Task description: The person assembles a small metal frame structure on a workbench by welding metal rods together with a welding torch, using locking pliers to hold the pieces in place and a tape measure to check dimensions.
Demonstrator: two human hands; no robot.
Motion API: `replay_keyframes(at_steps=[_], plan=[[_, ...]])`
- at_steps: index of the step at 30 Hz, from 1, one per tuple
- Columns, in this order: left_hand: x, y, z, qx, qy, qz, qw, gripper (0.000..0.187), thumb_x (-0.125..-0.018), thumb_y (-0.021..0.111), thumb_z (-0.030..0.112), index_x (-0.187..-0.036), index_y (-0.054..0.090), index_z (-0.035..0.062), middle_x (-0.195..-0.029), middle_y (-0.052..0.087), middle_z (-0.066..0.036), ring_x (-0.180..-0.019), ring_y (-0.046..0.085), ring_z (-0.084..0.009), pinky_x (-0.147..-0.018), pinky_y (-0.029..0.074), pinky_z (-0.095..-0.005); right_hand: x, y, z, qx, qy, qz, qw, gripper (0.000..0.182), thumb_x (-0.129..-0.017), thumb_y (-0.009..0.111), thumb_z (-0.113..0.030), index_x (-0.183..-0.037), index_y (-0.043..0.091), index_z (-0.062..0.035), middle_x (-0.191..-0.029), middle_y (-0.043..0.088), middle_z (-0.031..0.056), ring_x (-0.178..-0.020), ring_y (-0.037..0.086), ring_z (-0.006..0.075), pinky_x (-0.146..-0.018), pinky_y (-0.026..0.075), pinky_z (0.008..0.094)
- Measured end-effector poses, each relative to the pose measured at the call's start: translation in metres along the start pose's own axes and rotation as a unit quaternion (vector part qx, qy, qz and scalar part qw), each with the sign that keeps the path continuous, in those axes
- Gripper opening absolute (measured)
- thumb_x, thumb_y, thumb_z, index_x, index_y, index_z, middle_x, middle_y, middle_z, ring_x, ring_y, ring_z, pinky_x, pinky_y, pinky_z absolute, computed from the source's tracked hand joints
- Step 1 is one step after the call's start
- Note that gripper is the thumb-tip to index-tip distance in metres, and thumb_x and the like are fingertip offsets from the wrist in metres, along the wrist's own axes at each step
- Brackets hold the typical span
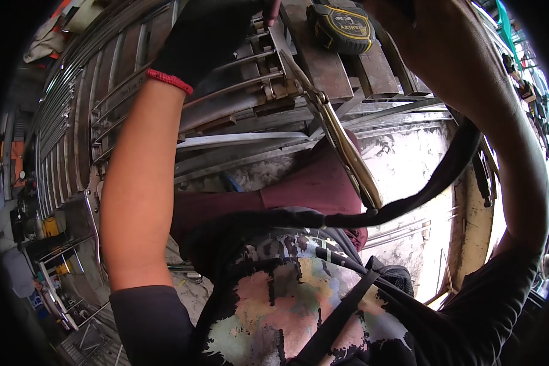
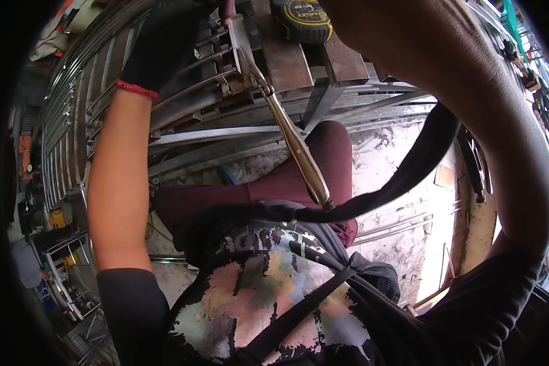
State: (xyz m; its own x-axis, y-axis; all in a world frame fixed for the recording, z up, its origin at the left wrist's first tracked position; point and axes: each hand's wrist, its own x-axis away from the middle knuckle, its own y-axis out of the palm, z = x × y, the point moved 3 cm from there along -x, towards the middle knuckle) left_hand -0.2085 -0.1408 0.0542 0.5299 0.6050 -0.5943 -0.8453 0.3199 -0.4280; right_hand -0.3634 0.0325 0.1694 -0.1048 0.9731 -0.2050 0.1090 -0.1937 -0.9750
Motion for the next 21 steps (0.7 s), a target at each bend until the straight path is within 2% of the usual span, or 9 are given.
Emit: replay_keyframes(at_steps=[2,3,5,8,11,14,17,21], plan=[[-0.005,-0.006,0.015,-0.059,-0.123,-0.076,0.988,0.024,-0.108,0.06,0.021,-0.099,0.072,0.0018,-0.083,0.071,-0.009,-0.08,0.066,-0.0212,-0.076,0.053,-0.0392,0.004,0.012,0.0,-0.032,0.035,0.01,0.999,0.044,-0.1,0.069,-0.012,-0.138,0.053,0.0021,-0.102,0.07,0.024,-0.092,0.073,0.0343,-0.08,0.056,0.0461],[-0.005,-0.006,0.013,-0.167,-0.037,-0.106,0.98,0.024,-0.108,0.059,0.021,-0.1,0.072,0.0018,-0.084,0.071,-0.011,-0.08,0.066,-0.0227,-0.075,0.053,-0.04,0.008,0.019,-0.002,-0.024,0.04,0.022,0.999,0.046,-0.1,0.068,-0.012,-0.14,0.051,0.0021,-0.102,0.07,0.0243,-0.093,0.073,0.0352,-0.08,0.056,0.0462],[-0.007,-0.004,0.003,-0.373,0.137,-0.155,0.904,0.024,-0.107,0.058,0.021,-0.1,0.072,0.0017,-0.085,0.071,-0.015,-0.079,0.068,-0.0258,-0.073,0.053,-0.0414,0.014,0.027,-0.008,-0.017,0.048,0.03,0.998,0.048,-0.1,0.067,-0.012,-0.142,0.05,0.002,-0.101,0.07,0.024,-0.093,0.073,0.0363,-0.081,0.056,0.0461],[-0.007,-0.004,0.002,-0.262,0.098,-0.11,0.954,0.026,-0.107,0.056,0.022,-0.098,0.072,0.0034,-0.085,0.07,-0.019,-0.079,0.068,-0.0304,-0.071,0.052,-0.0432,0.02,0.028,-0.011,-0.028,0.058,0.055,0.996,0.051,-0.098,0.069,-0.012,-0.142,0.049,0.0027,-0.096,0.071,0.0214,-0.089,0.074,0.0337,-0.079,0.056,0.0444],[-0.006,-0.004,0.0,-0.488,0.164,-0.172,0.84,0.027,-0.107,0.055,0.023,-0.098,0.072,0.0041,-0.084,0.07,-0.018,-0.078,0.068,-0.0324,-0.071,0.052,-0.0454,0.021,0.023,-0.005,-0.049,0.077,0.057,0.994,0.05,-0.097,0.071,-0.013,-0.14,0.05,0.0039,-0.089,0.073,0.0187,-0.082,0.075,0.0301,-0.074,0.057,0.0423],[-0.007,-0.003,0.004,-0.43,0.101,-0.184,0.878,0.026,-0.107,0.056,0.022,-0.098,0.073,0.0039,-0.084,0.07,-0.018,-0.077,0.067,-0.0344,-0.071,0.052,-0.0458,0.017,0.021,-0.001,-0.024,0.086,0.03,0.996,0.048,-0.097,0.072,-0.013,-0.136,0.052,0.0046,-0.086,0.074,0.017,-0.077,0.075,0.0282,-0.071,0.058,0.0411],[-0.004,-0.004,0.007,-0.342,0.225,-0.108,0.906,0.026,-0.107,0.056,0.022,-0.098,0.073,0.0038,-0.083,0.07,-0.018,-0.077,0.068,-0.0334,-0.071,0.052,-0.045,0.018,0.025,-0.002,0.002,0.075,0.054,0.996,0.046,-0.096,0.073,-0.014,-0.134,0.055,0.0042,-0.085,0.075,0.0164,-0.076,0.075,0.0267,-0.07,0.058,0.0401],[-0.004,-0.003,0.007,-0.324,0.165,-0.116,0.924,0.027,-0.107,0.055,0.022,-0.098,0.073,0.0038,-0.083,0.07,-0.017,-0.077,0.068,-0.0323,-0.071,0.053,-0.0442,0.017,0.025,-0.004,0.002,0.084,0.04,0.996,0.044,-0.096,0.074,-0.014,-0.132,0.057,0.003,-0.086,0.076,0.0163,-0.076,0.075,0.0254,-0.071,0.059,0.0389]])
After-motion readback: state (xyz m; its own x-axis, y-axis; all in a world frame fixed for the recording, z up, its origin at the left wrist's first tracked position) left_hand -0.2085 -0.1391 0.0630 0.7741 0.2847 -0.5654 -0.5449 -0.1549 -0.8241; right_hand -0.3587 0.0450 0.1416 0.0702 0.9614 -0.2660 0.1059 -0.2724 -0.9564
